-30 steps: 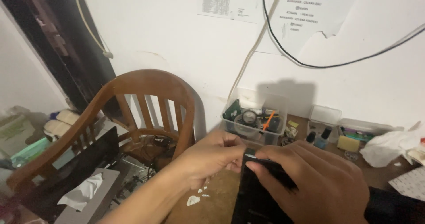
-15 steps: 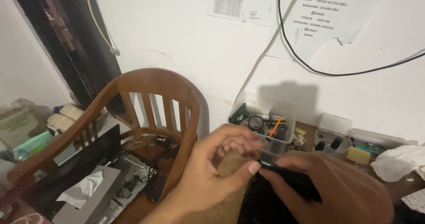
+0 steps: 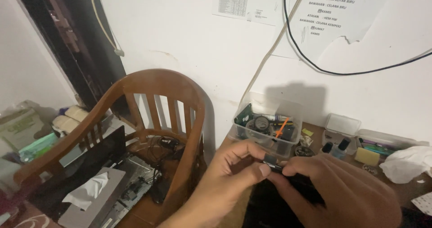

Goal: Assembling a laptop screen by aligning it with the bezel and snapping the components together on a repair bench.

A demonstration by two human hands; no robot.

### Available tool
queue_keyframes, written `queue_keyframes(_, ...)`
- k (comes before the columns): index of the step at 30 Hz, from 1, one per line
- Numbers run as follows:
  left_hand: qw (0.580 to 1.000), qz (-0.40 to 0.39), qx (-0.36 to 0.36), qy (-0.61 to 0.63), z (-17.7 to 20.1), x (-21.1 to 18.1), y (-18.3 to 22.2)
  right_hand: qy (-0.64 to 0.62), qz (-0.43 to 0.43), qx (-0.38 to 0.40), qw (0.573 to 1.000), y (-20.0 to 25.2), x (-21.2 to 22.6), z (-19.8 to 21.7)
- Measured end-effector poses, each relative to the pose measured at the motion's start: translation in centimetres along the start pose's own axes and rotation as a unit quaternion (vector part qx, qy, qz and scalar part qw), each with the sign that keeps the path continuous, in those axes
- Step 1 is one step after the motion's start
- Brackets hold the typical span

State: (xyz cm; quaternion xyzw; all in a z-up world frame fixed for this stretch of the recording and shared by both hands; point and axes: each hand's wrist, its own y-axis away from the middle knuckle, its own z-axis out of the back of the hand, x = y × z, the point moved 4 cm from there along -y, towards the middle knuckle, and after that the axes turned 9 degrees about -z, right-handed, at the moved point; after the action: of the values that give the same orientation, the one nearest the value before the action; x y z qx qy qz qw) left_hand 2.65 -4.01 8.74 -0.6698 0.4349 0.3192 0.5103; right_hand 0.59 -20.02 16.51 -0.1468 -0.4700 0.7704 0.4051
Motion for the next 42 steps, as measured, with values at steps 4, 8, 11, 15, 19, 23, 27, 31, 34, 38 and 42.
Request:
queue_keyframes(4,0.998,0.007,-0.046,0.05,-1.2,0.6,0.3,-0.025,0.02,-0.031,0.999,-0.2,0.6,0.3)
queue_keyframes(8,0.997,-0.052,-0.05,0.0,-1.7,0.7,0.1,-0.031,0.044,-0.052,0.997,0.0,0.5,0.2)
queue_keyframes(11,0.995,-0.063,-0.066,0.023,-2.1,1.0,0.1,-0.021,0.045,-0.05,0.997,0.3,-0.1,-0.1)
queue_keyframes(15,0.992,-0.07,-0.1,0.02,-2.7,0.3,0.2,-0.008,0.04,-0.047,0.998,0.6,-0.6,-0.5)
queue_keyframes(19,0.991,-0.091,-0.066,0.075,-2.9,0.7,0.3,-0.044,0.063,-0.062,0.995,0.3,-0.3,-0.3)
queue_keyframes(23,0.985,-0.063,-0.077,0.14,-3.1,0.7,0.0,-0.023,0.062,-0.055,0.996,0.4,-0.5,-0.4)
queue_keyframes(27,0.964,-0.014,-0.086,0.252,-2.9,0.0,-0.6,-0.011,0.056,-0.046,0.997,0.3,-0.9,-0.6)
queue_keyframes(31,0.966,-0.053,-0.055,0.246,-2.7,0.6,-0.9,0.008,0.066,-0.051,0.996,0.3,-0.8,-0.5)
queue_keyframes(34,0.973,-0.046,-0.076,0.215,-2.3,0.5,-1.0,0.045,0.088,-0.05,0.994,0.3,-0.7,-0.4)
queue_keyframes(38,0.985,0.02,-0.098,0.141,-2.1,-1.5,-0.8,0.021,0.086,-0.039,0.995,-0.2,0.4,0.2)
queue_keyframes(42,0.976,0.027,-0.062,0.206,-1.7,-0.1,-1.1,-0.018,0.083,-0.039,0.996,-0.6,1.3,0.7)
